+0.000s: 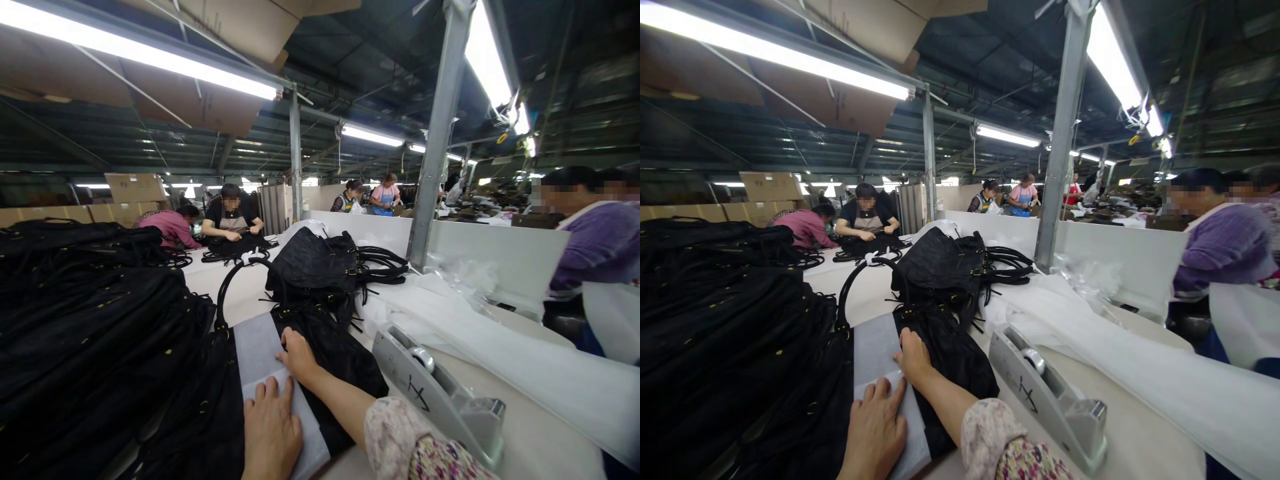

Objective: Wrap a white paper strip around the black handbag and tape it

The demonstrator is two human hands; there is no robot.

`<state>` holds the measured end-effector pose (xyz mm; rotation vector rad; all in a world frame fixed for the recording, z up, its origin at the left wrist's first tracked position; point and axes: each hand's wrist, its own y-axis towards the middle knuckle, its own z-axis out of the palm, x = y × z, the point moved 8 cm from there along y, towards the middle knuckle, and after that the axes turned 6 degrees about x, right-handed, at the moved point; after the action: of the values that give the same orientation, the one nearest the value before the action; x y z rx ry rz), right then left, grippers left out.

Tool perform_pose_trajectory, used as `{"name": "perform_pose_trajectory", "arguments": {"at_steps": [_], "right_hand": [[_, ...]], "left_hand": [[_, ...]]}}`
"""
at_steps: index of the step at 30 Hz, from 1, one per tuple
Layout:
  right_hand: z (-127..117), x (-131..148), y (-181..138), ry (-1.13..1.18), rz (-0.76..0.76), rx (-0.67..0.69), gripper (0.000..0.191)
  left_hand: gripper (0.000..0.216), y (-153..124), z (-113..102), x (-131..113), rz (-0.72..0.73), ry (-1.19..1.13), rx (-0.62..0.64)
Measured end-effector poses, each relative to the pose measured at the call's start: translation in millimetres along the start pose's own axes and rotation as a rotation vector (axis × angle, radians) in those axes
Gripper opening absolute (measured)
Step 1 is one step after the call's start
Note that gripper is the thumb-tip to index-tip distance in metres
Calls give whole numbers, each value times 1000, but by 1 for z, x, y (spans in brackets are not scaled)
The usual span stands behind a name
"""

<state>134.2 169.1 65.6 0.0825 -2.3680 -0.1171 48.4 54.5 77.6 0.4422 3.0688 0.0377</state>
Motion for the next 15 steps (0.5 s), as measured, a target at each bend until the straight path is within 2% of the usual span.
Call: {"name": "perform_pose_trajectory", "arguments": {"at_steps": [3, 5, 6, 8, 10, 12, 15], "right_hand": [[-2, 1, 10, -19, 74, 17, 27], [-3, 1, 17, -12, 84, 93, 14], [-3, 1, 19, -3, 74, 160, 14], [0, -2, 20, 13, 31, 315, 29], [0, -5, 19, 12, -20, 412, 57], [-3, -7, 17, -11, -57, 413, 73], [-4, -9, 17, -18, -26, 356, 73]], "left_hand": [[61, 0, 0, 0, -3, 3, -2], [60, -1, 0, 0, -5, -7, -3], [59, -2, -1, 1, -5, -15, -6], [58, -2, -1, 1, -3, -27, -11], [59, -2, -1, 2, -1, -30, -9], [59, -1, 0, 2, 5, -33, -3], [59, -1, 1, 3, 10, -32, -3]]}}
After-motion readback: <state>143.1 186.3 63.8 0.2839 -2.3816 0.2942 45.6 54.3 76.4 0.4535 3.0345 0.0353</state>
